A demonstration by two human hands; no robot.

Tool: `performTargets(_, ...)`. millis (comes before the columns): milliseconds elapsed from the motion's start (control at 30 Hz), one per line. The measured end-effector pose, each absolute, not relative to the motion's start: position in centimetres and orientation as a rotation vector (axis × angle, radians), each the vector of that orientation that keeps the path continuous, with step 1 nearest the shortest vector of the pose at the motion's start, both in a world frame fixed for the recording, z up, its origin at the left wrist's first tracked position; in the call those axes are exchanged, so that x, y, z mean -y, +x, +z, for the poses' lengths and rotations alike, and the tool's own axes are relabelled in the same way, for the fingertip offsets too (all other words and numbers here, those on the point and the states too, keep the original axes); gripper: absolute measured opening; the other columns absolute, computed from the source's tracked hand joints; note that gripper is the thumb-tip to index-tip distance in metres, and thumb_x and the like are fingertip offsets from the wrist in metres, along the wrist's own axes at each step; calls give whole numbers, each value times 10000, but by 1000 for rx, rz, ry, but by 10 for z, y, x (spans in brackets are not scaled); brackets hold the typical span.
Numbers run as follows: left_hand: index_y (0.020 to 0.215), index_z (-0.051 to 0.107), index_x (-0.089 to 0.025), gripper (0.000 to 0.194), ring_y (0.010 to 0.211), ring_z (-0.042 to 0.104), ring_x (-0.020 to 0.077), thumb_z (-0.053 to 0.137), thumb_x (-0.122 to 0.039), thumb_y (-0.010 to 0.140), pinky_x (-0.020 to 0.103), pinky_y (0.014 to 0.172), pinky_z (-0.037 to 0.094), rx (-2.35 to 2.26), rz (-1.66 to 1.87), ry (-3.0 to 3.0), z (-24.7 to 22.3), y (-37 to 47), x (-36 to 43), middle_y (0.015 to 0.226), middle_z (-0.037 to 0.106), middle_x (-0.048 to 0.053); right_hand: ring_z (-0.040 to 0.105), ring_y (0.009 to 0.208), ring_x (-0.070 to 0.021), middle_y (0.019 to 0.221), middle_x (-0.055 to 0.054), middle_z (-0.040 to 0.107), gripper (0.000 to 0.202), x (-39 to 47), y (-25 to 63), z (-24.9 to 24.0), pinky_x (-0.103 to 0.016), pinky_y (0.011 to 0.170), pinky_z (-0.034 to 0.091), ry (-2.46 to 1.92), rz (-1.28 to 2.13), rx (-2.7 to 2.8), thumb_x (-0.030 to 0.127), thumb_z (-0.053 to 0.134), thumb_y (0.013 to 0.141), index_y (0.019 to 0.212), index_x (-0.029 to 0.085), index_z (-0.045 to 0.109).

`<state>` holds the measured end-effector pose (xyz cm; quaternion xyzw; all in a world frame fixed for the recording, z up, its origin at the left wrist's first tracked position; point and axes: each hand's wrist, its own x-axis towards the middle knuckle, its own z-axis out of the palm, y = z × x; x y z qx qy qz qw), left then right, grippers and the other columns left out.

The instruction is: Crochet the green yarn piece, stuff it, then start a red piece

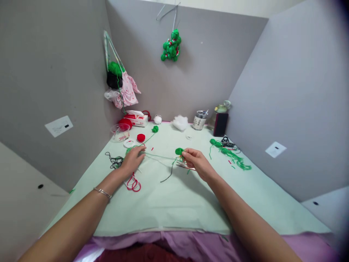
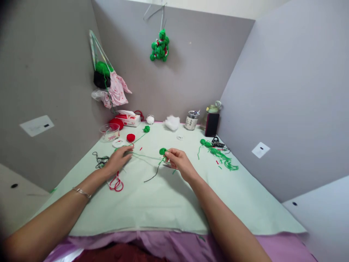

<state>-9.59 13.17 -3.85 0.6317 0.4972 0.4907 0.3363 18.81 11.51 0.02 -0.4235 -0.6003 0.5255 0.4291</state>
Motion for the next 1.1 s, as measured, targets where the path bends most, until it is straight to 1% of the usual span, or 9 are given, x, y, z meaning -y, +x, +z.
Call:
performTargets(67,972,687,-213,233,1095,603,293,691,-354,787,519,1091,400,-1334,1348,1621,-28,-92,-129,1057,707,82,296,497,-77,610,34,526,386,-113,183,-2,-256,501,228,-1076,1247,1531,550,689,804,717,187,590)
performTargets(133,923,671,-210,212,983,637,250,669,-396,822,444,999,478,-1276,1342,1618,-18,-75,-120,977,701,58,338,528,-94,618,21,546,367,-108,176,-4,-264,522,247,-1096,1166,1578,528,686,814,708,185,607)
performTargets(300,840,586,-203,262,813,658,191,722,-420,787,321,755,548,-1081,1267,1559,-14,-20,-98,848,649,15,386,575,-126,602,20,518,313,-97,164,-6,-282,564,282,-1115,1003,1716,452,659,856,684,194,615)
performTargets(467,815,595,-191,194,782,679,189,679,-365,814,339,778,544,-1016,1241,1495,-25,-11,-100,809,671,23,428,590,-137,650,14,568,217,-98,164,-12,-288,595,319,-1112,955,1812,357,592,904,757,203,634)
performTargets(633,719,487,-194,185,815,687,172,660,-249,757,363,822,545,-1072,1300,1411,-33,-15,-104,1069,699,84,494,688,-158,740,-5,600,134,-100,167,-14,-299,667,354,-1077,934,1873,294,639,872,770,209,654)
performTargets(833,735,409,-213,260,736,674,143,667,-234,711,330,753,556,-1026,1342,1325,-36,-17,-109,931,676,30,572,921,-179,1104,-73,650,289,-94,168,2,-316,807,431,-927,1052,1776,430,566,943,769,203,604)
performTargets(900,794,472,-205,240,741,664,136,691,-225,700,307,749,543,-1024,1358,1316,-34,-18,-108,922,661,11,602,902,-178,1094,-82,666,316,-92,167,5,-331,826,462,-848,1256,1663,488,566,942,818,201,609)
performTargets(967,872,539,-201,221,742,666,134,697,-246,726,296,754,530,-1017,1359,1317,-31,-18,-106,930,648,-1,617,803,-165,997,-68,676,343,-92,166,5,-326,761,481,-839,1379,1573,539,569,932,873,203,609)
performTargets(1100,887,584,-195,185,744,671,144,686,-303,775,294,761,511,-1003,1348,1333,-26,-13,-99,884,627,-11,547,620,-113,840,5,626,347,-94,163,0,-273,606,429,-969,1280,1587,535,681,865,972,214,601)
